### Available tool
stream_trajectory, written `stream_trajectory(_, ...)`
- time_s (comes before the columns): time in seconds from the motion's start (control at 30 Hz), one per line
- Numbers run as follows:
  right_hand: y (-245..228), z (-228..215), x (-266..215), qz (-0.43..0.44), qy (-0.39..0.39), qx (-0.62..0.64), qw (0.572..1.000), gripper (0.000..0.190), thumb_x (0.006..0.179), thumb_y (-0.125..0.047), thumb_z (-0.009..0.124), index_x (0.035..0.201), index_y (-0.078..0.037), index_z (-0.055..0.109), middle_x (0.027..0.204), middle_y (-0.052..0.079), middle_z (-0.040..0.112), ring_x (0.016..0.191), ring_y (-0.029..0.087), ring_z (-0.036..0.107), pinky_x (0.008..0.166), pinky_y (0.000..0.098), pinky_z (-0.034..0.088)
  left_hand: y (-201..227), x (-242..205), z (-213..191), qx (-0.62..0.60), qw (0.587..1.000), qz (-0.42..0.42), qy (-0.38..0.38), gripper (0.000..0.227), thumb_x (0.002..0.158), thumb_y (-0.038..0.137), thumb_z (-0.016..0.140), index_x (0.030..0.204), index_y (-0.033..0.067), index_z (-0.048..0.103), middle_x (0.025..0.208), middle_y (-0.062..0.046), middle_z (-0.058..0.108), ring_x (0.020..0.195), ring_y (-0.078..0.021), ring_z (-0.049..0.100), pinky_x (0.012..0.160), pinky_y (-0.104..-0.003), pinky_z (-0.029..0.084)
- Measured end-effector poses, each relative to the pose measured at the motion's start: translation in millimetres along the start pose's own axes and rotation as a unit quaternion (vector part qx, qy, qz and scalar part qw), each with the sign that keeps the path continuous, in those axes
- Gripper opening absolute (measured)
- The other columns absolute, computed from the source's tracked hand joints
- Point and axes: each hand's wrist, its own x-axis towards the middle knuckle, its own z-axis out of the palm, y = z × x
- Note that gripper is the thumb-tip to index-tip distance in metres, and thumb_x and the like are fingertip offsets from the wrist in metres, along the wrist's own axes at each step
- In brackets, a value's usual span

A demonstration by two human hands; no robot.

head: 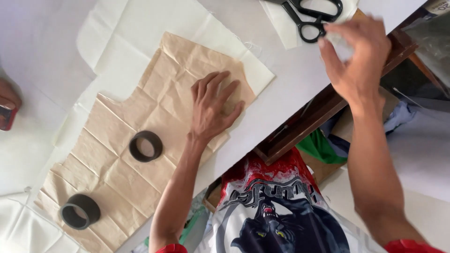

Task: The person lays a piece of white fabric on a table and places a brown paper pattern on top. They use black tape to secure the pattern to the fabric. Then, using a pair of scissors, they cut the fabric along the edges of the pattern.

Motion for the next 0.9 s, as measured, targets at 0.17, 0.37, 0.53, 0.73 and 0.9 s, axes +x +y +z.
stream_trajectory(0.17, 27.4, 9.0, 45.7, -0.065, -0.144, -0.042, 0.987, 0.027, 0.111, 0.001, 0.077, 0.135, 0.009, 0.072, 0.127, 0.021, 0.056, 0.115, 0.039, 0.055, 0.094, 0.0552, 0.05, 10.5, 4.0, 4.7, 0.013, 1.0, -0.023, -0.01, 0.042, 0.09, 0.035, 0.077, 0.124, 0.0146, 0.065, 0.136, -0.014, 0.06, 0.127, -0.0334, 0.056, 0.104, -0.053, 0.041)
stream_trajectory(0.37, 41.3, 0.7, 70.1, -0.123, -0.269, -0.08, 0.952, 0.07, 0.1, -0.002, 0.083, 0.162, 0.003, 0.052, 0.127, 0.026, 0.069, 0.107, 0.042, 0.065, 0.091, 0.0561, 0.055, 127.1, 2.2, -0.2, -0.168, 0.983, -0.026, 0.063, 0.014, 0.099, 0.009, 0.072, 0.113, 0.0063, 0.071, 0.12, -0.011, 0.07, 0.109, -0.0292, 0.066, 0.094, -0.048, 0.048)
stream_trajectory(0.53, 24.9, -3.5, 103.4, -0.07, -0.358, -0.027, 0.931, 0.085, 0.09, 0.0, 0.078, 0.17, -0.002, 0.051, 0.116, 0.03, 0.073, 0.094, 0.04, 0.071, 0.097, 0.0504, 0.055, 175.1, -49.0, 30.9, -0.416, 0.901, 0.038, -0.12, 0.025, 0.107, 0.035, 0.054, 0.121, 0.0214, 0.07, 0.126, 0.002, 0.07, 0.115, -0.0205, 0.07, 0.093, -0.037, 0.048)
stream_trajectory(0.73, 118.8, 1.8, 83.5, -0.002, -0.349, 0.108, 0.931, 0.044, 0.101, 0.018, 0.059, 0.142, 0.016, 0.041, 0.124, 0.037, 0.053, 0.122, 0.048, 0.062, 0.092, 0.053, 0.046, 167.7, -87.3, 15.6, -0.465, 0.838, -0.068, -0.276, 0.049, 0.096, 0.049, 0.054, 0.131, 0.0175, 0.068, 0.135, -0.009, 0.07, 0.123, -0.0282, 0.068, 0.099, -0.041, 0.054)
stream_trajectory(0.9, 74.9, -72.9, -10.7, 0.392, -0.14, 0.389, 0.822, 0.036, 0.109, -0.059, 0.045, 0.125, -0.029, 0.057, 0.059, -0.018, 0.026, 0.056, 0.005, 0.013, 0.062, 0.0238, 0.014, 161.2, -101.9, -6.3, -0.541, 0.75, -0.171, -0.341, 0.065, 0.089, 0.063, 0.045, 0.115, 0.0119, 0.076, 0.125, -0.008, 0.075, 0.113, -0.0266, 0.07, 0.094, -0.036, 0.051)
